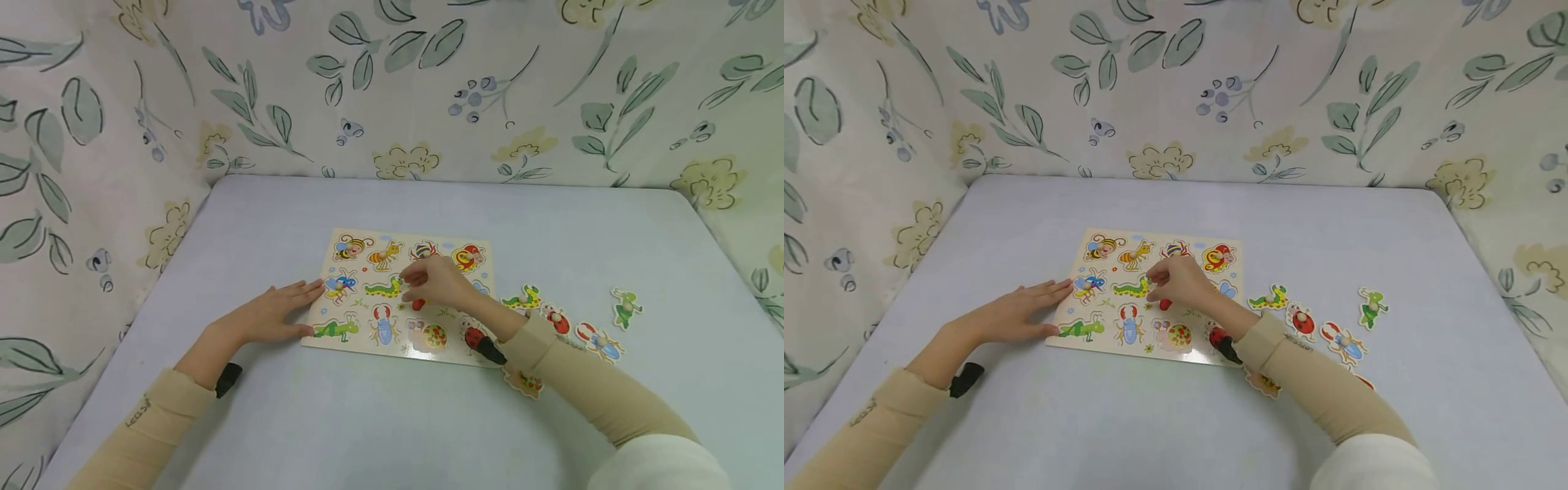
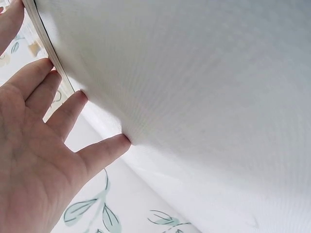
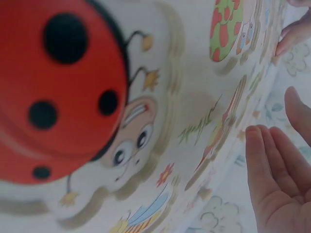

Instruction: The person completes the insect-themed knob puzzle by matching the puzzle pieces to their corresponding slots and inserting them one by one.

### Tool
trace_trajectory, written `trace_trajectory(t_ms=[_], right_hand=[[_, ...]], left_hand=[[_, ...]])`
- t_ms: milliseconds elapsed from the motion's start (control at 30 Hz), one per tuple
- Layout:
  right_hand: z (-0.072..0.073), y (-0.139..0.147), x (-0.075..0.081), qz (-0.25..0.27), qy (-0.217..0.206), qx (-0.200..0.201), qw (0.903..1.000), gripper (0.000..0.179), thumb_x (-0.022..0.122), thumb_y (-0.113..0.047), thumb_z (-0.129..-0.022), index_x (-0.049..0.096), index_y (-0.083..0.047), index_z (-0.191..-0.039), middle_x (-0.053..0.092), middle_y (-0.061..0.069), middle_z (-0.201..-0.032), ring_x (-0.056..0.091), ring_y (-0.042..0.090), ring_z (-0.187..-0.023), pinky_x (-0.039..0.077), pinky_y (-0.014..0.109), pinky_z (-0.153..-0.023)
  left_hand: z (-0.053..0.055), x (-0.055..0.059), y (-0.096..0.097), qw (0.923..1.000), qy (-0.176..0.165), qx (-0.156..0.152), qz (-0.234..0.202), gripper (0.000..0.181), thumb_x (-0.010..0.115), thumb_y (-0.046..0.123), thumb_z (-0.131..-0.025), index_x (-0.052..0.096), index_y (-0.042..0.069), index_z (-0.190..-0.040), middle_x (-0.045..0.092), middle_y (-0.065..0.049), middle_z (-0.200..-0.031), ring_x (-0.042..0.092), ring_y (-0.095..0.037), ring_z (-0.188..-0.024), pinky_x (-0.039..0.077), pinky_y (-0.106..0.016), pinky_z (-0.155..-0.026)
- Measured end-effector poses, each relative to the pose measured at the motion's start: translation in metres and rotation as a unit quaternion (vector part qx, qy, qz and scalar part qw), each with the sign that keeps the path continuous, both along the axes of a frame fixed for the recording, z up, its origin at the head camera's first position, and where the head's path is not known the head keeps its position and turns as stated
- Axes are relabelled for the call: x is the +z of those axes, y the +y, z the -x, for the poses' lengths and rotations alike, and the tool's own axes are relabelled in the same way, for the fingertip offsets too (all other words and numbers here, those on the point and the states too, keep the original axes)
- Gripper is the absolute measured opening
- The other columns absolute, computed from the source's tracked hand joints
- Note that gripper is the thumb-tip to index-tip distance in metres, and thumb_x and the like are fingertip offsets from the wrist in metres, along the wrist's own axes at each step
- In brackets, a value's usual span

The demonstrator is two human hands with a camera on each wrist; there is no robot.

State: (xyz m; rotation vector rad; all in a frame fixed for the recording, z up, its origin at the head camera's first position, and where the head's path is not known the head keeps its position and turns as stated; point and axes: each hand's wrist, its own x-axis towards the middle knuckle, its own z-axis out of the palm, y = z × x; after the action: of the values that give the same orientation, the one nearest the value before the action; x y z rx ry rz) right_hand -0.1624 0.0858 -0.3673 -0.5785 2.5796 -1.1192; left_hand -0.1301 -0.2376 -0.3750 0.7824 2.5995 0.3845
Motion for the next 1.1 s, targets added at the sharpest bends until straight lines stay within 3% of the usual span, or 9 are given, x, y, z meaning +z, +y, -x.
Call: trace_trajectory(t_ms=[267, 733, 967, 1100], right_hand=[[-0.003, 0.02, 0.001, 0.004, -0.016, -0.024, 0.9996, 0.036, 0.081, -0.008, -0.078, 0.07, 0.005, -0.111, 0.072, 0.013, -0.101, 0.069, 0.023, -0.09, 0.056, 0.032, -0.078], [-0.008, 0.061, -0.001, -0.034, -0.001, -0.062, 0.9975, 0.036, 0.081, -0.013, -0.081, 0.071, 0.003, -0.111, 0.072, 0.014, -0.101, 0.068, 0.027, -0.093, 0.055, 0.039, -0.082], [-0.016, 0.077, 0.003, -0.029, 0.011, -0.075, 0.9967, 0.036, 0.082, -0.015, -0.079, 0.071, 0.003, -0.107, 0.073, 0.011, -0.095, 0.069, 0.023, -0.087, 0.055, 0.034, -0.076], [-0.017, 0.088, 0.004, -0.042, -0.01, -0.094, 0.9946, 0.036, 0.081, -0.016, -0.08, 0.071, 0.003, -0.109, 0.073, 0.013, -0.095, 0.069, 0.025, -0.089, 0.055, 0.036, -0.077]], left_hand=[[0.0, -0.001, 0.0, 1.0, 0.001, -0.002, 0.0, 0.079, 0.065, 0.043, -0.091, 0.032, 0.007, -0.152, 0.027, -0.01, -0.158, 0.025, -0.04, -0.142, 0.019, -0.072, -0.105], [0.0, -0.001, -0.001, 1.0, 0.002, -0.003, 0.001, 0.079, 0.064, 0.046, -0.091, 0.032, 0.006, -0.152, 0.027, -0.011, -0.158, 0.025, -0.04, -0.142, 0.019, -0.073, -0.104], [0.0, 0.0, 0.0, 1.0, -0.001, 0.0, 0.001, 0.079, 0.064, 0.045, -0.092, 0.031, 0.007, -0.152, 0.026, -0.01, -0.158, 0.024, -0.041, -0.142, 0.018, -0.072, -0.105], [-0.001, 0.001, 0.001, 1.0, -0.002, 0.0, 0.001, 0.079, 0.065, 0.043, -0.091, 0.031, 0.006, -0.152, 0.027, -0.011, -0.158, 0.024, -0.041, -0.142, 0.018, -0.072, -0.105]])
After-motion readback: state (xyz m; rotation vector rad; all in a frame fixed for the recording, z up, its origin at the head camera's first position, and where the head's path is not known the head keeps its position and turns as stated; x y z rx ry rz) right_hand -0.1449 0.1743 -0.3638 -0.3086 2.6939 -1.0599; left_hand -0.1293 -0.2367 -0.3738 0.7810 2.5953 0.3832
